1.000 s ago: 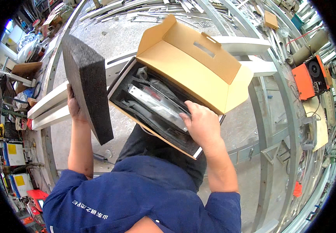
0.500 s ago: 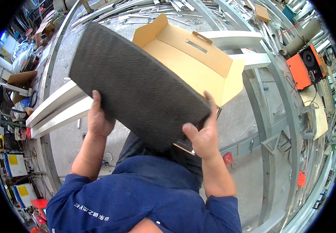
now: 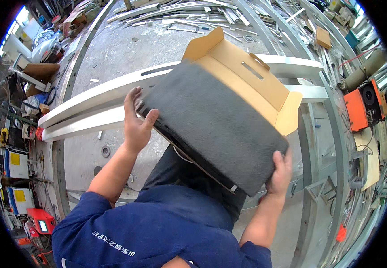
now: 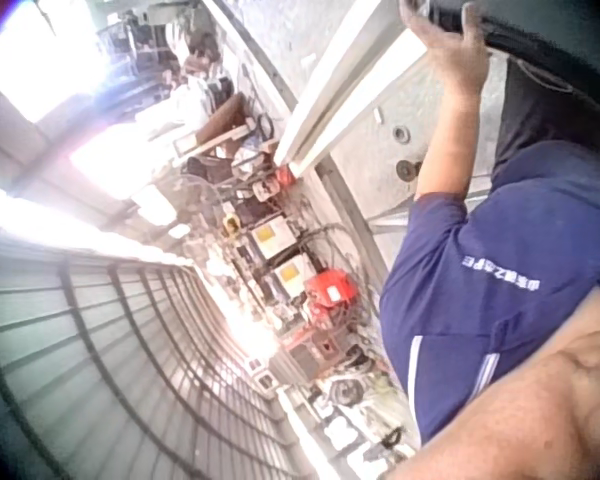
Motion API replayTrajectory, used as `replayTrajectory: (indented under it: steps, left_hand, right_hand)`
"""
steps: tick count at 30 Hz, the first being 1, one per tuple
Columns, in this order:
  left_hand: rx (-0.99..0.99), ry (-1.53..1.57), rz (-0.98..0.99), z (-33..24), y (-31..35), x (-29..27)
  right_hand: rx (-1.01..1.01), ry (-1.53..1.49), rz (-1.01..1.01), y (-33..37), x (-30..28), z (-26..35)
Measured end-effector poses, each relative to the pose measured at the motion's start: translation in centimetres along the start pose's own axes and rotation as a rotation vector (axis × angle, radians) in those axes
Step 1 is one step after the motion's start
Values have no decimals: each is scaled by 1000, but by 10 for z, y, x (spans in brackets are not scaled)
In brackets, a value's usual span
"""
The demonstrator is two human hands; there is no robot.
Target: The person packs a black rectangular object into a cardboard box, places a foam insert on top, and closes the box. They then write on the box with a marker and move it to a pile of other boxes and materials.
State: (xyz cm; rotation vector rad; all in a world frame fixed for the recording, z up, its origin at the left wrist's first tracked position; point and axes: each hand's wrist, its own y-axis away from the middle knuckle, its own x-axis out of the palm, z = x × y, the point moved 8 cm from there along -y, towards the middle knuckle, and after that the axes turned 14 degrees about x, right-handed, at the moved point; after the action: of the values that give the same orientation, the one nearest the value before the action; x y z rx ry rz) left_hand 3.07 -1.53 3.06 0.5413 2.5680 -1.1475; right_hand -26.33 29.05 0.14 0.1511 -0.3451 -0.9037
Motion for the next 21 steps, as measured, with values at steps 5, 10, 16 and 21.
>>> replayTrajectory:
  steps: [5, 10, 16, 21]
  left_hand:
    - [322, -43, 366, -41, -26, 39]
    - [538, -210, 763, -39, -17, 113]
    - [374, -284, 1179, -29, 4, 129]
    - [348, -287, 987, -30, 0, 99]
  right_hand:
    - [196, -521, -37, 4, -57, -10]
    - [191, -512, -58, 8, -43, -10]
    - [147, -402, -93, 17, -49, -16]
    - [131, -146, -15, 21, -30, -1]
